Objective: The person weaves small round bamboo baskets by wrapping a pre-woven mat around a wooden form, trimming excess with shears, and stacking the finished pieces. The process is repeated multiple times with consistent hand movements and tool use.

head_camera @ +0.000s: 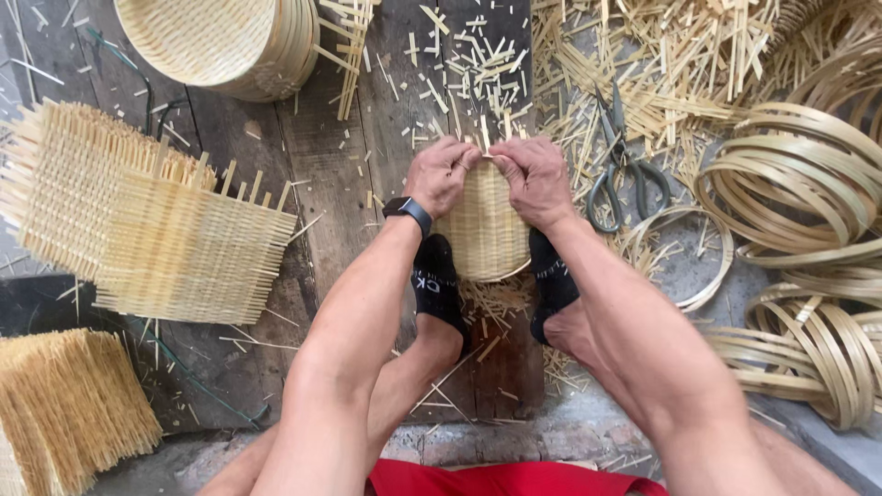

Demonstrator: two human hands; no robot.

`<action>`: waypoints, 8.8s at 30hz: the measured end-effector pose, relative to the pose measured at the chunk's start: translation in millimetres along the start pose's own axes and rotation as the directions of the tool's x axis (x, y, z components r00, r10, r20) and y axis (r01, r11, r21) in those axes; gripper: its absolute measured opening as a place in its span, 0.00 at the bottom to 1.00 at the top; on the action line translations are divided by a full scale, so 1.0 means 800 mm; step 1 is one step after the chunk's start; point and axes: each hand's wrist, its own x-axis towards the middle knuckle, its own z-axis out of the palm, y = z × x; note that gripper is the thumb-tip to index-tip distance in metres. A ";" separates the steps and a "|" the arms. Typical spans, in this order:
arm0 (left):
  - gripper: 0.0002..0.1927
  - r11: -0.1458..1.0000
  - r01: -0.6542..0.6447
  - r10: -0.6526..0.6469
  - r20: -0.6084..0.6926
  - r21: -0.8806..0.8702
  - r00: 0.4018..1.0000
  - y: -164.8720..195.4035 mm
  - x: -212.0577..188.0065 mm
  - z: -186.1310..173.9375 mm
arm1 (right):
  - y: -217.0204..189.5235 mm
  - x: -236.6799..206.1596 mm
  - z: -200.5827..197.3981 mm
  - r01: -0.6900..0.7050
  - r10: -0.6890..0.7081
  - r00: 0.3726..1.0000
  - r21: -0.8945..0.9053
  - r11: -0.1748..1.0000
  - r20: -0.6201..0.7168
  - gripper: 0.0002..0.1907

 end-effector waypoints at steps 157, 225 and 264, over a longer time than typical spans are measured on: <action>0.53 0.886 -0.041 0.009 0.070 0.462 0.998 0.089 -0.123 0.059 | 0.147 -0.092 -0.062 0.206 -0.114 0.978 -0.730 0.652 0.175 0.30; 0.38 0.759 -0.529 0.251 0.579 0.379 0.776 0.106 -0.100 0.029 | 0.139 -0.079 -0.076 0.262 -0.010 0.939 -0.695 0.669 0.344 0.14; 0.13 0.956 0.230 -0.088 -0.575 0.180 0.813 -0.021 -0.062 0.073 | 0.051 -0.122 -0.042 -0.716 0.639 0.684 0.158 0.680 0.353 0.19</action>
